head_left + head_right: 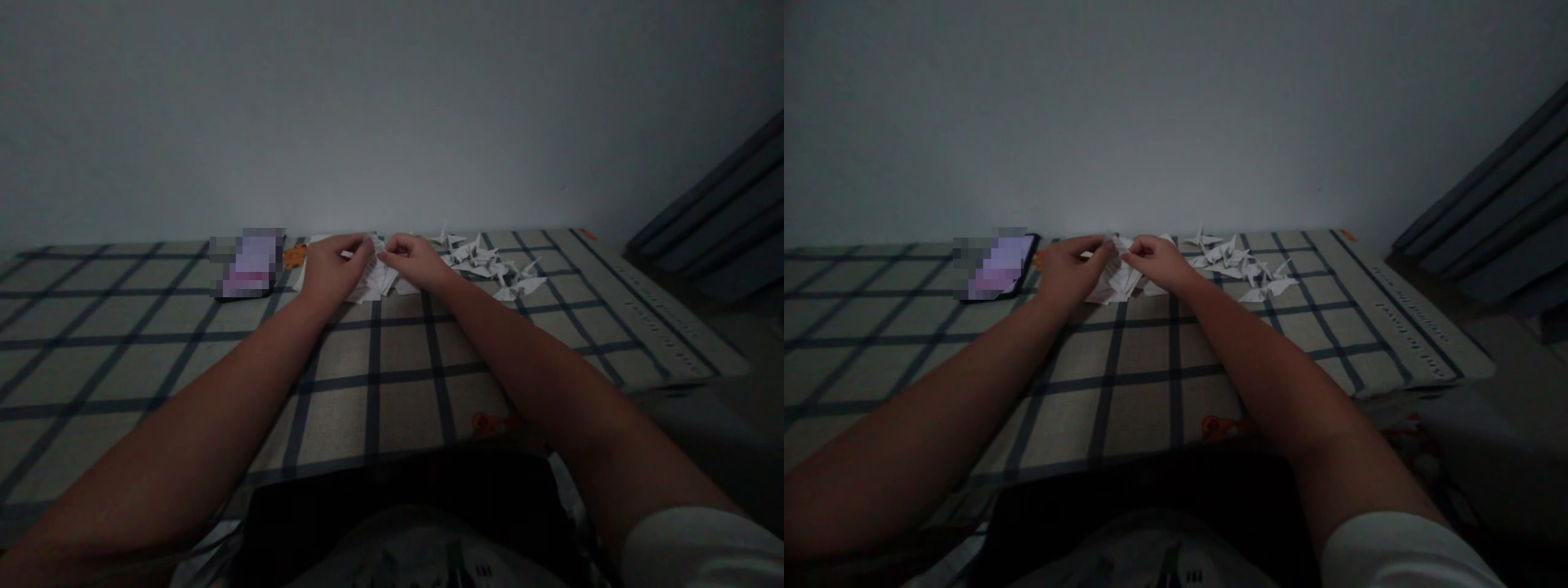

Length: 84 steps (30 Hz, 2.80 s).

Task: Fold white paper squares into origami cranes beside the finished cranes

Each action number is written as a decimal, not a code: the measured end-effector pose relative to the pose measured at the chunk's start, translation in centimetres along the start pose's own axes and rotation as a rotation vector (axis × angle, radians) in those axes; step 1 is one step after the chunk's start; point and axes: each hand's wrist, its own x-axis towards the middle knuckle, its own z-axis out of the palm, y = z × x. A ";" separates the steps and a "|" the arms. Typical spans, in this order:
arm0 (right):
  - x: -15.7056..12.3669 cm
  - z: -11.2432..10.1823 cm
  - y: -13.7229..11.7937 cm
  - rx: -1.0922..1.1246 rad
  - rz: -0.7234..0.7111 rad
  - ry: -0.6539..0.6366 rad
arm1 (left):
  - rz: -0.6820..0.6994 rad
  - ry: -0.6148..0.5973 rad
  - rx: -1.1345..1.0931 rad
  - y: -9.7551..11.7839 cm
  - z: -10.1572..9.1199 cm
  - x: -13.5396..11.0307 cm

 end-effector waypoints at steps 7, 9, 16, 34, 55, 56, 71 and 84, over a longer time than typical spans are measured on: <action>0.4 -0.3 0.4 0.205 0.081 0.051 | -0.204 -0.107 -0.463 -1.5 0.5 1.0; 0.4 -0.3 0.6 0.224 0.073 0.043 | -0.170 -0.150 -0.413 -1.3 0.4 0.9; 0.1 -0.3 0.2 0.224 0.036 0.009 | -0.115 -0.184 -0.322 -0.8 0.3 0.6; 0.0 -0.2 -1.2 0.184 0.061 0.055 | -0.272 -0.216 -0.461 -0.9 0.5 0.6; 0.1 -0.2 -0.8 0.190 0.073 0.099 | -0.328 -0.244 -0.465 -0.3 0.6 0.2; 0.1 -0.2 -0.8 0.180 0.070 0.105 | -0.332 -0.246 -0.472 -0.3 0.6 0.2; -0.1 -0.1 -1.5 0.103 0.073 0.084 | -0.359 -0.199 -0.404 -0.8 0.7 0.4; -0.1 -0.2 -1.1 0.076 0.012 0.135 | -0.427 -0.231 -0.477 -0.4 0.8 0.3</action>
